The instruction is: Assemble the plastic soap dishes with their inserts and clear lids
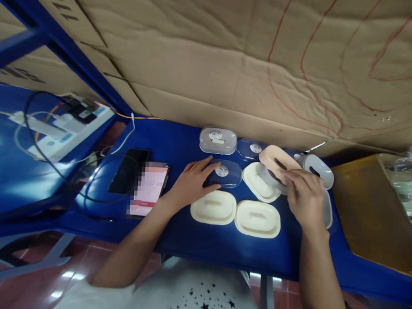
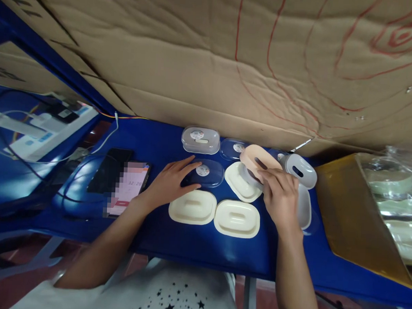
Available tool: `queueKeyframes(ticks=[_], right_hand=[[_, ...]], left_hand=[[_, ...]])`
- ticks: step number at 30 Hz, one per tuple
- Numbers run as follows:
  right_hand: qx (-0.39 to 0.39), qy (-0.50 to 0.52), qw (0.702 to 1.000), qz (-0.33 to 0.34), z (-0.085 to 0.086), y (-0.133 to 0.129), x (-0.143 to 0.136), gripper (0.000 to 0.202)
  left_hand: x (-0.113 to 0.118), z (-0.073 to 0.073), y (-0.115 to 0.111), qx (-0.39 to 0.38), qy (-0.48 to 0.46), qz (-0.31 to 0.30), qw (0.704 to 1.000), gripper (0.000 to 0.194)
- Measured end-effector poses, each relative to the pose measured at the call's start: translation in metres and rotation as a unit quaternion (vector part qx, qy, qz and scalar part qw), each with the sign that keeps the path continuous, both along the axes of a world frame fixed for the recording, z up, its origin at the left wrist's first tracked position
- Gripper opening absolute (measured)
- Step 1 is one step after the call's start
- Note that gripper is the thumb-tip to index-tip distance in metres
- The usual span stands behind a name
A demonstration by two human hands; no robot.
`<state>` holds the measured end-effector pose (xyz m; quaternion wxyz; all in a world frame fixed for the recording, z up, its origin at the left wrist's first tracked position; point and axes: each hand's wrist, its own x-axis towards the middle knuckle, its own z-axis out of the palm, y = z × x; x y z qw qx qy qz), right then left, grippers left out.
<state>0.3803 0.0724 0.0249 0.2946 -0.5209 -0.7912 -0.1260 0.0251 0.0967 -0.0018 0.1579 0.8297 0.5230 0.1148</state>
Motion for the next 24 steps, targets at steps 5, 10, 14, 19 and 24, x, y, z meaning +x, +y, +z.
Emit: queueKeyframes(ticks=[5,10,14,19,24], right_hand=[[-0.028,0.002,0.999,-0.032,-0.006,-0.003,-0.004,0.037],[-0.056,-0.025,0.998,-0.032,-0.004,-0.006,-0.009,0.034],[-0.108,-0.075,0.991,-0.009,-0.007,-0.007,-0.015,0.036],[-0.116,-0.069,0.991,0.009,-0.013,-0.006,-0.018,0.038],[-0.075,-0.024,0.995,0.058,-0.008,-0.010,-0.026,0.043]], left_hand=[[-0.011,-0.003,-0.002,0.050,-0.009,0.051,0.997,0.054],[-0.016,0.000,-0.002,0.128,-0.055,0.017,0.990,0.035],[-0.009,0.004,-0.006,0.150,-0.095,-0.060,0.982,0.029],[-0.003,0.002,-0.011,0.149,-0.108,-0.118,0.976,0.025],[-0.004,0.008,-0.011,0.156,-0.109,-0.123,0.974,0.020]])
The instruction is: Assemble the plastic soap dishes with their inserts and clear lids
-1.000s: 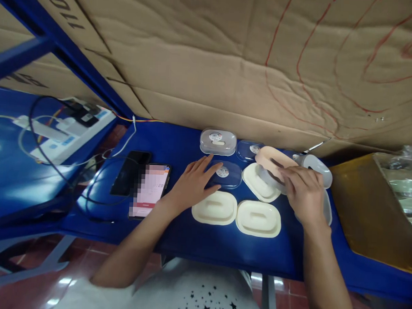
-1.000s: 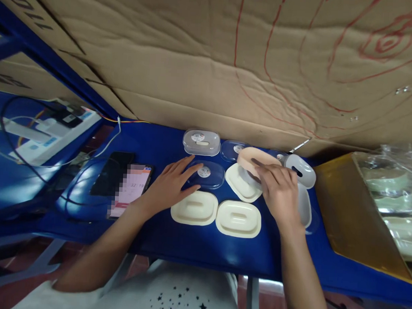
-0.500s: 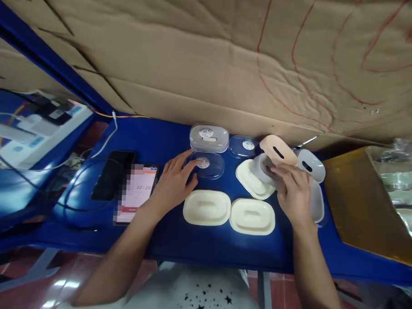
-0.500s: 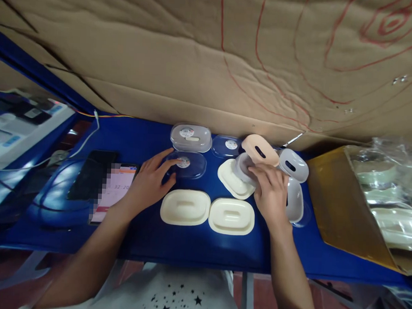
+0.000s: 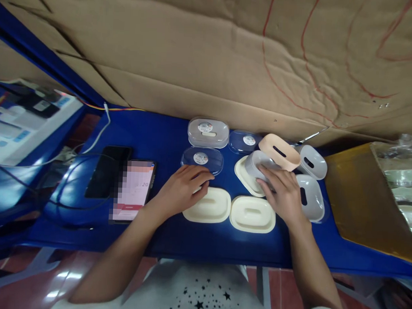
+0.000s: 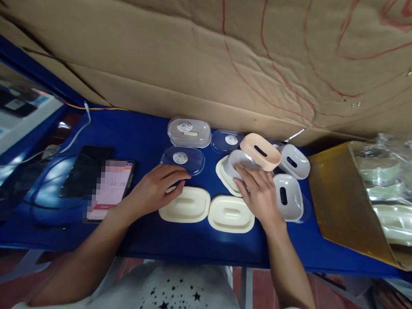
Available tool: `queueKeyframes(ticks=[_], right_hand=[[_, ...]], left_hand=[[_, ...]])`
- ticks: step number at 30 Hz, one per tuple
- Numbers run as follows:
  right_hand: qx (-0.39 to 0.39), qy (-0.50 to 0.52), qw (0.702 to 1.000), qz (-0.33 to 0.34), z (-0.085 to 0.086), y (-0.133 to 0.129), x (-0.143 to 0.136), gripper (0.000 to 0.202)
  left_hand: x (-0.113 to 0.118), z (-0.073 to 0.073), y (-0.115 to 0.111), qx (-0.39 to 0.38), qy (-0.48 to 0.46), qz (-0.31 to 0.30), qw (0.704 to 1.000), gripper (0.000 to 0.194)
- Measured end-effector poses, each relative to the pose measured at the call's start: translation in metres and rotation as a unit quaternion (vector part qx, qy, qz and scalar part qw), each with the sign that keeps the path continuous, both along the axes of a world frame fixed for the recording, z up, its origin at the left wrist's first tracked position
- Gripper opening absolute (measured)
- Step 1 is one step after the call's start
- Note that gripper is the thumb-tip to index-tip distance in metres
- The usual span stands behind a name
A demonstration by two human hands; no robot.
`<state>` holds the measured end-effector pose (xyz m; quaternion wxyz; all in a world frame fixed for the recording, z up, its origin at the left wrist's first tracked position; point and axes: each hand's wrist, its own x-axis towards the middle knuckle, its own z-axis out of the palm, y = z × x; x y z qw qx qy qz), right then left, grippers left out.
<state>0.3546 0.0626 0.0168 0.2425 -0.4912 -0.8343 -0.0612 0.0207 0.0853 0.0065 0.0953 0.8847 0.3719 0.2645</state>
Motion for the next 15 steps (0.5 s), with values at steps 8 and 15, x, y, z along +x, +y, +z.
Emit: queueKeyframes(ticks=[8,15], right_hand=[[0.019,0.027,0.994,0.106,0.003,-0.014,-0.030,0.059],[0.005,-0.019,0.985,0.171,-0.003,-0.021,-0.057,0.033]], left_hand=[[-0.027,0.008,-0.072,-0.098,0.058,0.087,0.990,0.066],[-0.032,-0.021,-0.102,-0.125,0.077,0.133,0.980,0.091]])
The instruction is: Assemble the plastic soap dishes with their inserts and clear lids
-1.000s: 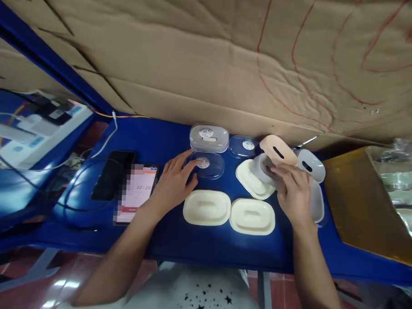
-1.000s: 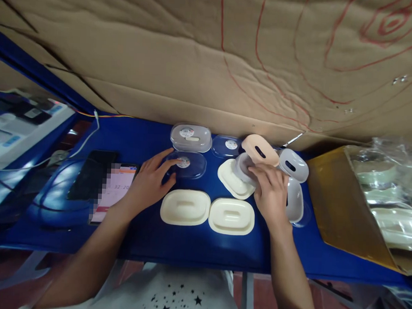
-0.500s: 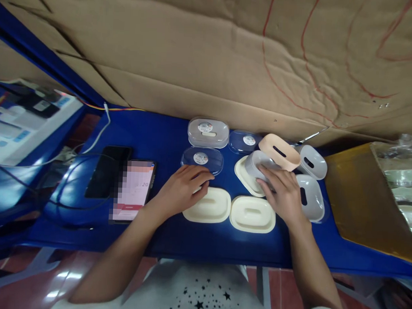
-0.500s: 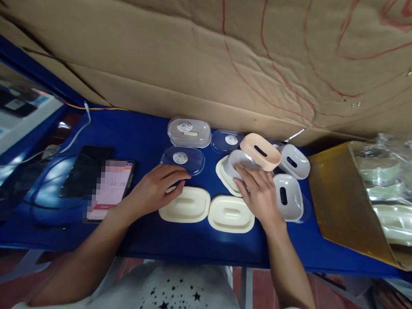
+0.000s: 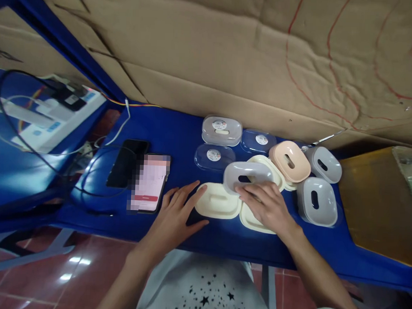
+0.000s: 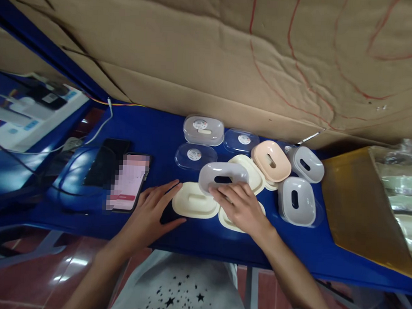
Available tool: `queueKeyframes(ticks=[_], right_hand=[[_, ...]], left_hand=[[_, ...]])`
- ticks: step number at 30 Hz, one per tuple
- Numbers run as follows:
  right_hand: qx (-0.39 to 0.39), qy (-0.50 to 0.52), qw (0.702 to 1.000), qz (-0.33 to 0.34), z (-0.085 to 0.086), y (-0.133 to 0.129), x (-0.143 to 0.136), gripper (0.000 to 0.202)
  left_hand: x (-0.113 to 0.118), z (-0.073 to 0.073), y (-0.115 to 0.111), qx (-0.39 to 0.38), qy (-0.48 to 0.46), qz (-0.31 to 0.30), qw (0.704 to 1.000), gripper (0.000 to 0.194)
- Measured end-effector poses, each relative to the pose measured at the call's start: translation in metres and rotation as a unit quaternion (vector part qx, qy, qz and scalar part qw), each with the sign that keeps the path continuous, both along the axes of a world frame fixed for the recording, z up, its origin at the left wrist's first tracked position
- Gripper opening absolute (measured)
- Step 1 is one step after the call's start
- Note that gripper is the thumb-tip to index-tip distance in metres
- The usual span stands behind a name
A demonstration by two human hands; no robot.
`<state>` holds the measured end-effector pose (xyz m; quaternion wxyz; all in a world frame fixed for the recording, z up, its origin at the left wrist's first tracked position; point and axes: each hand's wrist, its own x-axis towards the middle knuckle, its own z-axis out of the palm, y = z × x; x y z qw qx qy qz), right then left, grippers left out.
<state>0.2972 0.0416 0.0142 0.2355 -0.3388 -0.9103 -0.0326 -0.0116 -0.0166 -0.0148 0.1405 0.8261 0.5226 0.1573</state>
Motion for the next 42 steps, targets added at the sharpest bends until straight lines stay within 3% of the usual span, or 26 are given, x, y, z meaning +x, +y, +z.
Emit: queueKeyframes(ticks=[6,12,17,23,27,36,42], right_hand=[[-0.052,-0.036,0.997,0.037,0.009,-0.020,-0.025,0.038],[-0.099,-0.105,0.988,0.050,0.010,-0.030,-0.049,0.045],[-0.122,-0.090,0.988,0.034,0.009,-0.028,-0.037,0.049],[-0.116,-0.051,0.992,-0.015,-0.002,-0.035,-0.014,0.036],[-0.117,-0.051,0.992,-0.007,-0.006,-0.048,-0.019,0.044],[-0.090,-0.031,0.995,-0.005,-0.018,-0.061,-0.034,0.040],[-0.138,-0.025,0.990,0.005,-0.008,-0.054,-0.026,0.036]], left_hand=[[0.004,0.000,0.017,-0.001,-0.014,-0.012,1.000,0.088],[0.007,0.002,0.018,-0.002,-0.045,-0.007,0.999,0.085],[0.005,0.004,0.018,-0.002,-0.038,-0.023,0.999,0.066],[-0.004,0.000,0.021,-0.011,-0.089,-0.036,0.995,0.056],[-0.005,0.002,0.022,-0.028,-0.074,-0.037,0.996,0.056],[-0.006,0.004,0.022,-0.031,-0.051,-0.068,0.996,0.052],[-0.007,0.023,0.034,-0.004,-0.067,-0.063,0.996,0.046]])
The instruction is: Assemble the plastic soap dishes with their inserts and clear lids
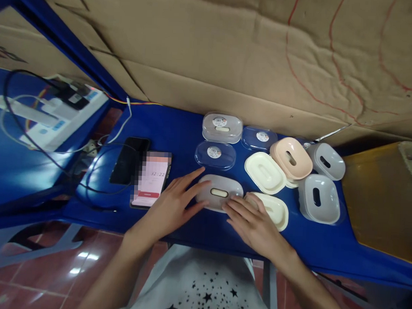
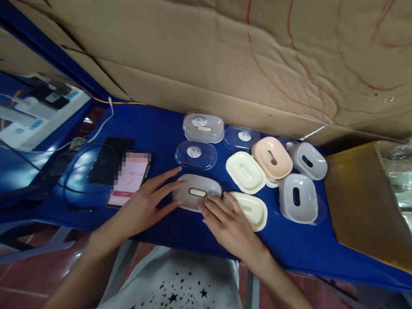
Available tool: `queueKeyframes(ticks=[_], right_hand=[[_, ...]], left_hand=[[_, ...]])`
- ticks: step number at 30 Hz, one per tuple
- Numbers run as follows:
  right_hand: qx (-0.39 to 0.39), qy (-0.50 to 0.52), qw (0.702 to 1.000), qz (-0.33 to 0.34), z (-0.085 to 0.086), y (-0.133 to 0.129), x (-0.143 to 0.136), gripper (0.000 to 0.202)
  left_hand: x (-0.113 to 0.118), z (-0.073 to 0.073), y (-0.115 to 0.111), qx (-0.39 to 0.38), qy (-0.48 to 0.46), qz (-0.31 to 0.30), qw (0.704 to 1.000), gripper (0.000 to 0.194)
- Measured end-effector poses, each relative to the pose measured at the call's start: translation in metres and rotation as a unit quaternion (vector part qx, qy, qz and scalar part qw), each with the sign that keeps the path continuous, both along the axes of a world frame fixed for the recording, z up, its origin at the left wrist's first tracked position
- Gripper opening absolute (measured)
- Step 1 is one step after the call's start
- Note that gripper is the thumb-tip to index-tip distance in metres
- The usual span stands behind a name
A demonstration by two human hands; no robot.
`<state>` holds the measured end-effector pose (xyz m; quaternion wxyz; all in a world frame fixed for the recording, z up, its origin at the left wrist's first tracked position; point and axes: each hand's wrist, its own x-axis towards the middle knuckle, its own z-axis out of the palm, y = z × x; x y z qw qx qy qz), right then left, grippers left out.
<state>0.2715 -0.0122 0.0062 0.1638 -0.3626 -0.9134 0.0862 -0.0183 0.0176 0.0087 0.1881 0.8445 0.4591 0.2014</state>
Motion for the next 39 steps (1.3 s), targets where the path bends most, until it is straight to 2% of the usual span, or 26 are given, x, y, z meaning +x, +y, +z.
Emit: queueKeyframes(ticks=[4,9,11,14,17,21,24,27,31,35,39], right_hand=[[0.007,0.021,0.999,-0.025,0.011,0.007,0.016,0.039],[0.005,0.034,0.996,-0.084,0.011,0.006,0.033,0.042],[0.001,0.043,0.995,-0.090,0.008,0.003,0.035,0.040],[-0.002,0.048,0.995,-0.089,0.004,0.000,0.036,0.040],[0.001,0.048,0.994,-0.094,0.005,0.000,0.038,0.043],[0.014,0.059,0.993,-0.105,0.013,0.006,0.036,0.059],[0.013,0.069,0.994,-0.080,0.014,0.012,0.027,0.072],[0.001,0.040,0.998,-0.040,0.009,0.017,0.015,0.068],[0.024,-0.011,1.000,-0.013,-0.004,0.012,0.004,0.053],[0.066,-0.043,0.997,0.006,-0.011,0.004,0.004,0.060],[0.065,-0.059,0.995,0.040,-0.009,0.006,0.008,0.064]], left_hand=[[-0.001,0.013,0.041,0.023,0.038,0.030,0.999,0.043],[0.003,0.010,0.103,-0.048,0.126,0.009,0.991,0.066],[0.007,0.007,0.118,-0.075,0.128,-0.006,0.989,0.070],[0.006,0.007,0.126,-0.082,0.086,-0.011,0.993,0.063],[-0.006,0.014,0.116,-0.095,-0.010,-0.002,0.995,0.055],[-0.022,0.024,0.076,-0.073,-0.097,0.011,0.993,0.052],[-0.018,0.020,0.037,-0.069,-0.105,0.008,0.992,0.050],[-0.008,0.009,0.010,-0.085,-0.086,-0.005,0.993,0.047],[-0.001,-0.002,0.000,-0.106,-0.083,0.001,0.991,0.045],[-0.002,-0.009,0.002,-0.081,-0.103,-0.011,0.991,0.044],[-0.003,-0.020,0.002,-0.041,-0.138,-0.027,0.989,0.043]])
